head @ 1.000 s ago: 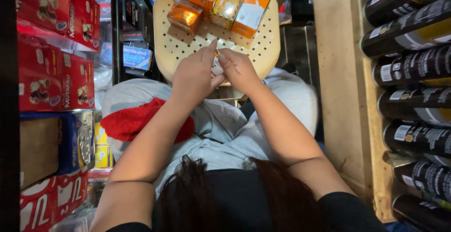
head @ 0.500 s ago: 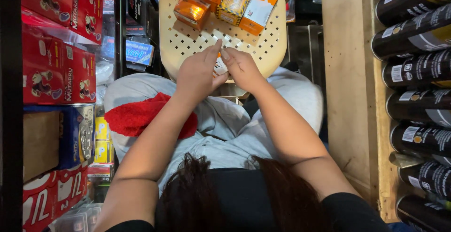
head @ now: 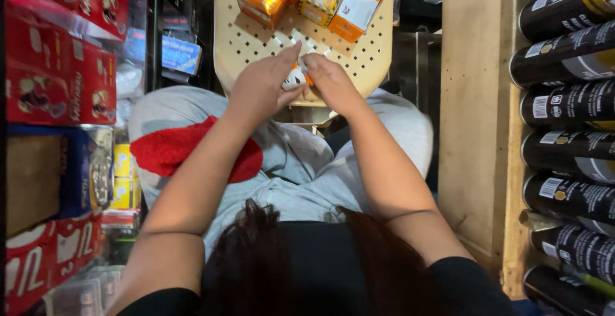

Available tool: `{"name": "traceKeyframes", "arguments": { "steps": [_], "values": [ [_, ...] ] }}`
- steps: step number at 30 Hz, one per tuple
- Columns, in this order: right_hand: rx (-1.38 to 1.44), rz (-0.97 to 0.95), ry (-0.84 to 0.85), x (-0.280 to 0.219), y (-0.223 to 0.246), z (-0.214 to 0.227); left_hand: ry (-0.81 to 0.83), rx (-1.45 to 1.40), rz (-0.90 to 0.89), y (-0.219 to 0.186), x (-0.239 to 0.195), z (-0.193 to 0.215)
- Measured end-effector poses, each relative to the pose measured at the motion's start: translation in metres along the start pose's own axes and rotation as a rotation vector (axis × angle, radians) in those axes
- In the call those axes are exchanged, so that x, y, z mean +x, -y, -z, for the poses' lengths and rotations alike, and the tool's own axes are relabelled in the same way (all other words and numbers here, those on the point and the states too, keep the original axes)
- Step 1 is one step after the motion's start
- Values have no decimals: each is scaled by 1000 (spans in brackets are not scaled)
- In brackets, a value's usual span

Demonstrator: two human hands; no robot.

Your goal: The person sits cross-legged on a chair and opens a small orange and white box. They remove a plastic-wrapped item, unwrap it, and reveal a small blue and black object. The person handles the object briefly before the clip ends.

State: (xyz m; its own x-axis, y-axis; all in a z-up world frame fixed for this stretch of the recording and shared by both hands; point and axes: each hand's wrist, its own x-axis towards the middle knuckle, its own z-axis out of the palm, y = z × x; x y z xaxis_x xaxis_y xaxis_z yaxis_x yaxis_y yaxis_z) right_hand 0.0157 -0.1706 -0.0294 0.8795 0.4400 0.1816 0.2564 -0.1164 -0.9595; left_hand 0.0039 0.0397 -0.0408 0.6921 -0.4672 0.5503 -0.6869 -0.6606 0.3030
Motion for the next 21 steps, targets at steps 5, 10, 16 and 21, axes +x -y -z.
{"name": "traceKeyframes", "arguments": {
  "steps": [5, 10, 16, 21],
  "values": [
    [69, -32, 168, -2, -24, 16, 209, -121, 73, -11, 10, 33],
    [44, 19, 169, -10, -40, 14, 309, -131, 43, -28, 29, 50],
    [-147, 161, 129, -11, -5, 7, 305, -198, 200, -44, 33, 53],
    [-109, 184, 83, -12, -24, 15, 392, -91, 274, -57, 43, 57]
  ]
}}
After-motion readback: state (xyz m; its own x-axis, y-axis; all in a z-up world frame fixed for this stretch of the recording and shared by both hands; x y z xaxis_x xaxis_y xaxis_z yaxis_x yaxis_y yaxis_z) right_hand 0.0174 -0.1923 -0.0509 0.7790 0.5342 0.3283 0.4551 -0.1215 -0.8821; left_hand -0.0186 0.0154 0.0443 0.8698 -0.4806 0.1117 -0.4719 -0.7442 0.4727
